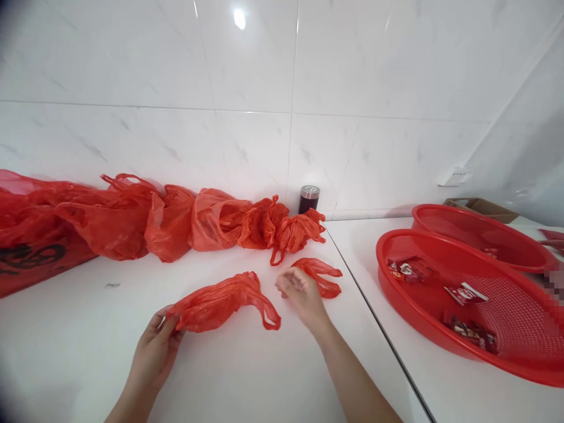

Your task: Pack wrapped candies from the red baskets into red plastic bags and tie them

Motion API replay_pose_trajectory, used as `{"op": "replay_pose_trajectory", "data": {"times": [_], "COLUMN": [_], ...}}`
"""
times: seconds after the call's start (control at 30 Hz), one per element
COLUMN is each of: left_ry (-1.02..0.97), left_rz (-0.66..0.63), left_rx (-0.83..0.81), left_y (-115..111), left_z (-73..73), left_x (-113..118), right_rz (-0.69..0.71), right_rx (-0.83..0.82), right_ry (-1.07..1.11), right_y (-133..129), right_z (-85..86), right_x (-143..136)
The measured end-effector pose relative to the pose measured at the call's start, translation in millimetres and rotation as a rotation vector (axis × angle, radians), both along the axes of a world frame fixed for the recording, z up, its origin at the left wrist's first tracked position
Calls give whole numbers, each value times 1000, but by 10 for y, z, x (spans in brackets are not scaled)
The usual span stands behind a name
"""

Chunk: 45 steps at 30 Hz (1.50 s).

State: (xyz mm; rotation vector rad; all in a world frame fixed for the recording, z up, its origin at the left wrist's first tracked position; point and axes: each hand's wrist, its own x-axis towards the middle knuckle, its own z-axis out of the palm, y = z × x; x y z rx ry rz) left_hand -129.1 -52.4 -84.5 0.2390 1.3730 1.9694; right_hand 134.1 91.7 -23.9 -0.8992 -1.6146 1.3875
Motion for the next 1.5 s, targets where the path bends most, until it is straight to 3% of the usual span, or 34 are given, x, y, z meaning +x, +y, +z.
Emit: {"op": "replay_pose_trajectory", "data": {"times": [0.1, 0.17, 0.23, 0.33, 0.4, 0.47, 0.57, 0.6, 0.63, 0.73, 0.8, 0.97, 1.13, 1.27, 1.4, 1.5], "left_ry": [-54, -68, -50, 23, 112, 265, 618, 741, 848, 979, 903, 550, 335, 244, 265, 153], "left_rz": [-57, -88, -123, -118, -86, 13, 283, 314, 278, -73, -200, -254, -243, -285, -300, -273], "left_rx": [20, -5, -35, -71, -128, -214, -255, -217, -161, -42, -55, -62, 83, 66, 61, 27], "left_y": [1, -5, -33, -99, -141, -176, -230, -248, -263, -275, -259, -260, -313, -319, -340, -419], "left_z": [54, 78, 87, 78, 78, 113, 264, 335, 409, 592, 654, 681, 740, 815, 901, 950], "left_x": [184, 259, 247, 88, -33, -73, 124, 250, 390, 752, 846, 741, 824, 828, 762, 636], "right_rz": [196, 323, 354, 160, -6, -72, -39, -4, 46, 266, 381, 521, 404, 406, 372, 270], "right_rx": [-19, -121, -279, -487, -545, -558, -451, -373, -280, -2, 114, 186, 455, 656, 625, 498], "right_ry": [-108, -42, 91, 295, 389, 431, 400, 365, 320, 160, 95, 75, -157, -289, -227, -479], "right_y": [-288, -411, -431, -308, -211, -176, -293, -372, -463, -740, -861, -886, -913, -1006, -901, -620], "right_z": [-52, -84, -76, 20, 104, 172, 231, 245, 260, 321, 366, 363, 221, 205, 245, 279], "right_x": [-216, -333, -377, -317, -250, -215, -270, -317, -371, -533, -600, -639, -675, -710, -729, -655]}}
